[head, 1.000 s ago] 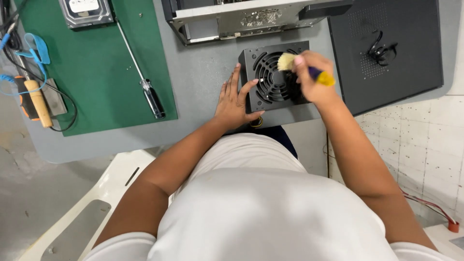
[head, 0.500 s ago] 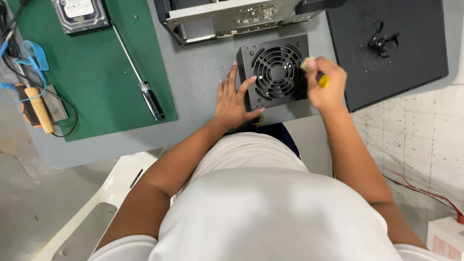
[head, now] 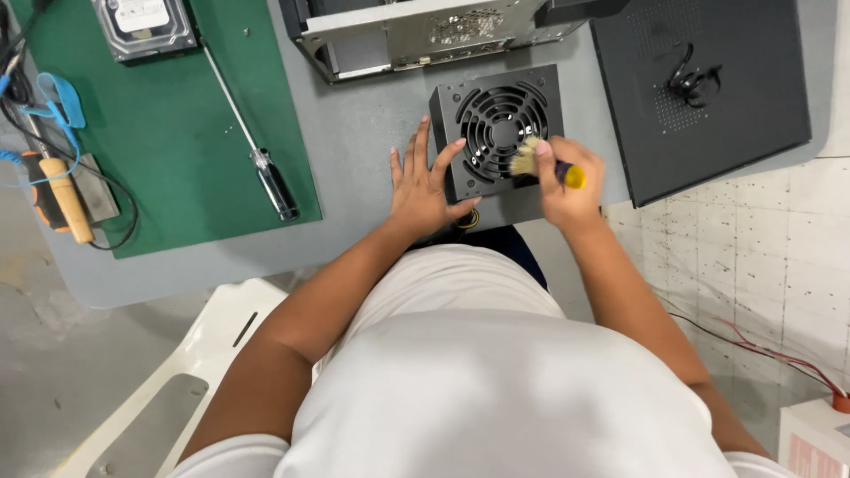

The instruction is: Cleaning a power supply unit and hard disk drive with a brush and using a screwdriver on a computer case.

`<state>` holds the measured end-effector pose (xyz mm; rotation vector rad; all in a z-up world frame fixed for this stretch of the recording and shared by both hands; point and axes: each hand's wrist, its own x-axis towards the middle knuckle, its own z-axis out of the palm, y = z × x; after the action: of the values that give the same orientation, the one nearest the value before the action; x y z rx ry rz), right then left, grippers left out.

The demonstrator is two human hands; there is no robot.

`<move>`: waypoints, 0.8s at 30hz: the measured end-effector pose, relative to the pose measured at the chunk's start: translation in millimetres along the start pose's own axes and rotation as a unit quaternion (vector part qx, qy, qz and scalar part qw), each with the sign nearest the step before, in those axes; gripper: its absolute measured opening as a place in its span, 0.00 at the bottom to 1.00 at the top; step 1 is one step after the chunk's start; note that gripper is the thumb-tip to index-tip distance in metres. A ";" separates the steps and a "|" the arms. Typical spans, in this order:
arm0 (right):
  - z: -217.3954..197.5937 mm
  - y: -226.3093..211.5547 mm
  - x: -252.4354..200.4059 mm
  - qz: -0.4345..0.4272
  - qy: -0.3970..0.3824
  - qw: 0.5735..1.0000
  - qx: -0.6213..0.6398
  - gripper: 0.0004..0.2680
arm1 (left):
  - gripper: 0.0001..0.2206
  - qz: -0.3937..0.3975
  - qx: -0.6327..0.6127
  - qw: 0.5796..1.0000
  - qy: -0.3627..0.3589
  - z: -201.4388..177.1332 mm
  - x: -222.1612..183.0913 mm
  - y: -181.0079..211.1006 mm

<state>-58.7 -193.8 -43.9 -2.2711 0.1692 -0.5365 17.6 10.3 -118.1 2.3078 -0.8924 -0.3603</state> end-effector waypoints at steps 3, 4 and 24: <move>48.3 -37.4 -3.3 -0.067 0.017 0.980 0.189 0.08 | 0.45 -0.001 -0.006 1.000 0.005 -0.8 0.1 0.4; 46.9 -40.7 -3.6 -0.068 0.018 0.980 0.186 0.08 | 0.45 0.001 -0.008 1.000 0.005 -1.0 -0.1 0.7; 15.2 -55.6 -4.5 -0.059 -0.166 0.971 0.162 0.10 | 0.47 -0.018 0.005 0.999 -0.027 -8.4 -3.5 2.5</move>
<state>-58.8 -144.2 -14.3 -2.0210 -0.2080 -0.2156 17.6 15.1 -109.9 2.3368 -0.8809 -0.4364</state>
